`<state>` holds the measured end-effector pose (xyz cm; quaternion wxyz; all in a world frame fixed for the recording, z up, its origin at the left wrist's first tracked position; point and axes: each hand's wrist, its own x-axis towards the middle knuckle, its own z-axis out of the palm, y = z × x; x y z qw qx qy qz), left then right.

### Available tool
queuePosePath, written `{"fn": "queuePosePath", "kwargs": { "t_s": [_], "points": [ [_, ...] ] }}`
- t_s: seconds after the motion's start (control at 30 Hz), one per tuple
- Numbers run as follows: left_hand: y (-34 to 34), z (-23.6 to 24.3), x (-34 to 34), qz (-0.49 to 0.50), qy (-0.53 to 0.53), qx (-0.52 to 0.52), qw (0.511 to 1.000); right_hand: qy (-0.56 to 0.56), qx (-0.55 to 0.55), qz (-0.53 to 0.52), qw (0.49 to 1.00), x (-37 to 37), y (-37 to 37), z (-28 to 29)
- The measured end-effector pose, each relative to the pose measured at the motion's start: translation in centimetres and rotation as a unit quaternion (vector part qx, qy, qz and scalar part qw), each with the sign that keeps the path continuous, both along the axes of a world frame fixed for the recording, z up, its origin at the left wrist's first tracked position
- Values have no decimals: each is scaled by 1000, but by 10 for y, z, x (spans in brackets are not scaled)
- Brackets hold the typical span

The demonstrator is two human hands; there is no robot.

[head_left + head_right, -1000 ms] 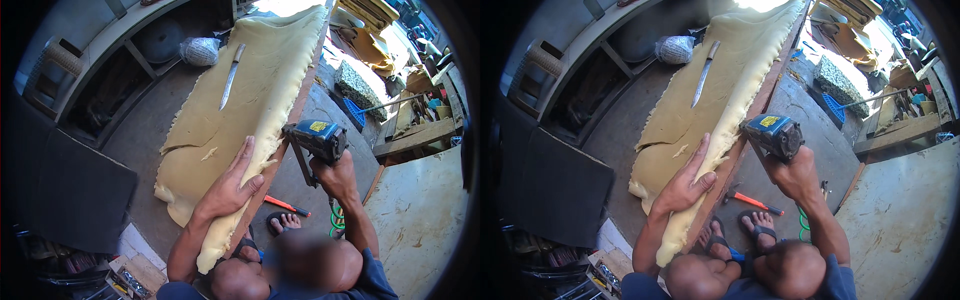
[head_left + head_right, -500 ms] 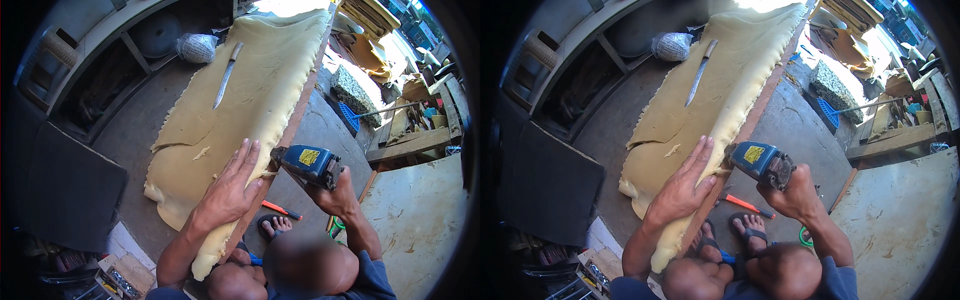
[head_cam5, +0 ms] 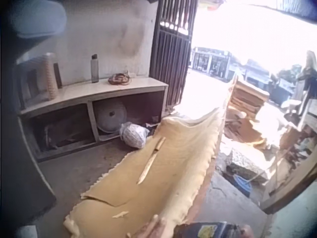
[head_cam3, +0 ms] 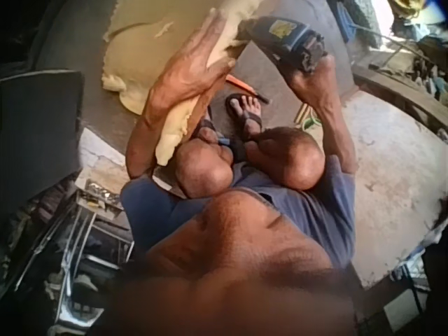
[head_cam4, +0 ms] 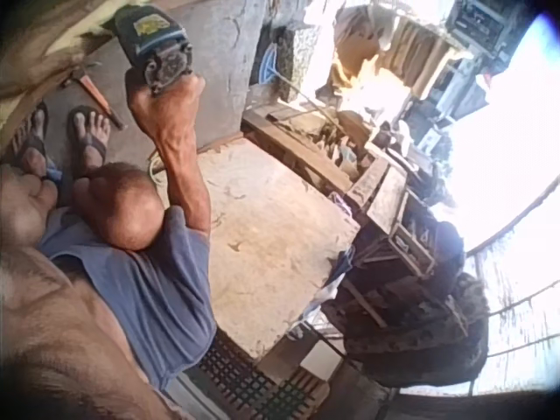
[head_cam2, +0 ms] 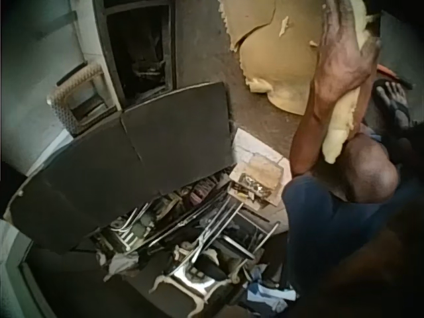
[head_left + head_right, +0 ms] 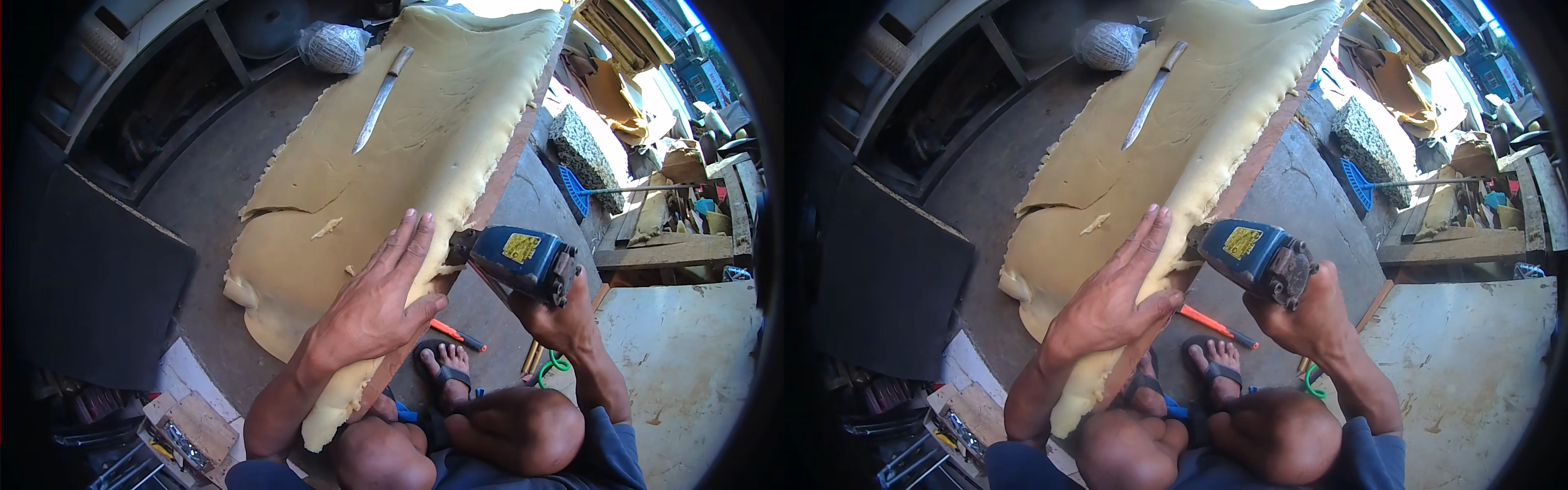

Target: The person positions foam padding onto a wooden frame and secures it using a pneumatic staple gun, followed by a hammer and a knife for trimming.

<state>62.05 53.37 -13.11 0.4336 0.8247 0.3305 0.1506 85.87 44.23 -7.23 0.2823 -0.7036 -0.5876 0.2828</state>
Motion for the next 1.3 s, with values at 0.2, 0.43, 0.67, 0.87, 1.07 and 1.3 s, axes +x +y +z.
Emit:
{"fn": "queuePosePath", "kwargs": {
  "t_s": [0.2,0.43,0.67,0.87,1.07,1.3],
  "points": [
    [-5,-1,-2,-10,15,13,1000,38,-7,-32,999,-11,-7,19],
    [-8,-2,3,-15,-9,5,1000,-16,-77,-16,997,-19,-14,25],
    [-11,-5,-1,-9,3,18,1000,9,-76,-12,997,-20,-14,31],
    [-12,-7,4,-18,-30,-15,999,-10,-58,12,998,-26,-25,25],
    [-10,-5,-2,-43,-52,-21,997,11,-78,-9,997,-29,-25,37],
    [-10,-14,0,-49,-69,-47,995,21,-108,5,994,-31,-35,28]
  ]
}}
